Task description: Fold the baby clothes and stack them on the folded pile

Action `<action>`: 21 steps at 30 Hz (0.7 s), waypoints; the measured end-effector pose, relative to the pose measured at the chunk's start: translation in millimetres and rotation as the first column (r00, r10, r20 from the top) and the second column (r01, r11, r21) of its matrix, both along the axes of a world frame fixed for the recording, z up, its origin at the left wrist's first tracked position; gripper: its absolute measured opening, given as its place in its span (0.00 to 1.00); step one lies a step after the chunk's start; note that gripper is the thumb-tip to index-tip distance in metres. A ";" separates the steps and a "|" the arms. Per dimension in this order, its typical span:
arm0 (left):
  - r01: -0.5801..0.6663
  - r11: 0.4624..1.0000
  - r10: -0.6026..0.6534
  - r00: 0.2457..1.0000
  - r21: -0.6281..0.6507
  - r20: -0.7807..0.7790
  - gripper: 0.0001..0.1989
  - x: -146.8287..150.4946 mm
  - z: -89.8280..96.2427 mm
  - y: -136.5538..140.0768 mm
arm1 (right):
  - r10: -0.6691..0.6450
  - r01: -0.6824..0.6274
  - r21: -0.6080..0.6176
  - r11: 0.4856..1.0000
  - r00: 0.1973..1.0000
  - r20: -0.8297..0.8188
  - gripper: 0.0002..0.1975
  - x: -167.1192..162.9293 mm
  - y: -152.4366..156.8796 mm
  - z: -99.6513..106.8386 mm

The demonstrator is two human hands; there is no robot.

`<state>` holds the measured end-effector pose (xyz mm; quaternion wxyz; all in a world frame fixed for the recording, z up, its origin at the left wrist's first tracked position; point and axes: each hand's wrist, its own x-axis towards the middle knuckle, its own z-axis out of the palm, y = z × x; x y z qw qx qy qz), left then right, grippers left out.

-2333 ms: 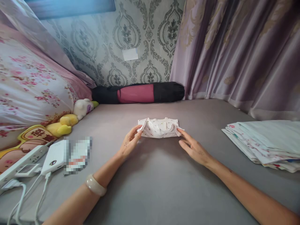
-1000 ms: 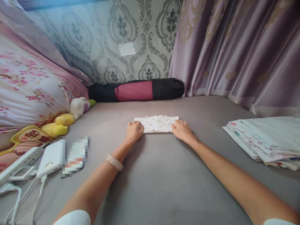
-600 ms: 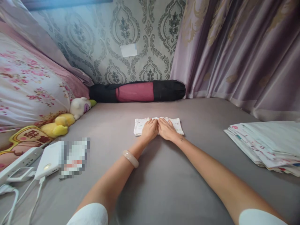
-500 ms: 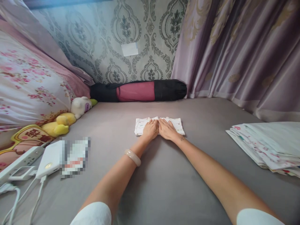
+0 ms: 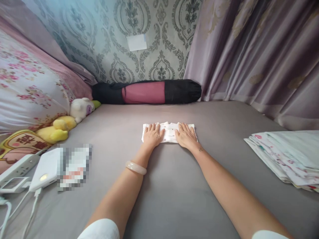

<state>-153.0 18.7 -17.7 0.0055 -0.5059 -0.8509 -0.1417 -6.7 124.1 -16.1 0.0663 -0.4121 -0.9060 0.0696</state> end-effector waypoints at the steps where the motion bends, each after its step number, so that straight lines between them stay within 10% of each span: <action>1: -0.014 1.000 0.014 1.000 -0.005 0.002 0.26 -4.3 -0.7 -2.7 | -0.023 0.023 -0.002 1.000 1.000 0.008 0.31 2.3 2.7 -0.6; 12: 0.115 0.975 -0.086 0.985 0.192 -0.152 0.20 20.3 13.4 -0.5 | 0.027 -0.015 0.136 0.991 0.996 -0.087 0.22 -0.7 17.5 11.6; 21: 0.273 0.961 -0.264 0.956 0.050 -0.130 0.13 38.9 9.6 3.5 | 0.008 -0.005 -0.037 0.999 0.997 0.080 0.25 -61.3 50.9 37.6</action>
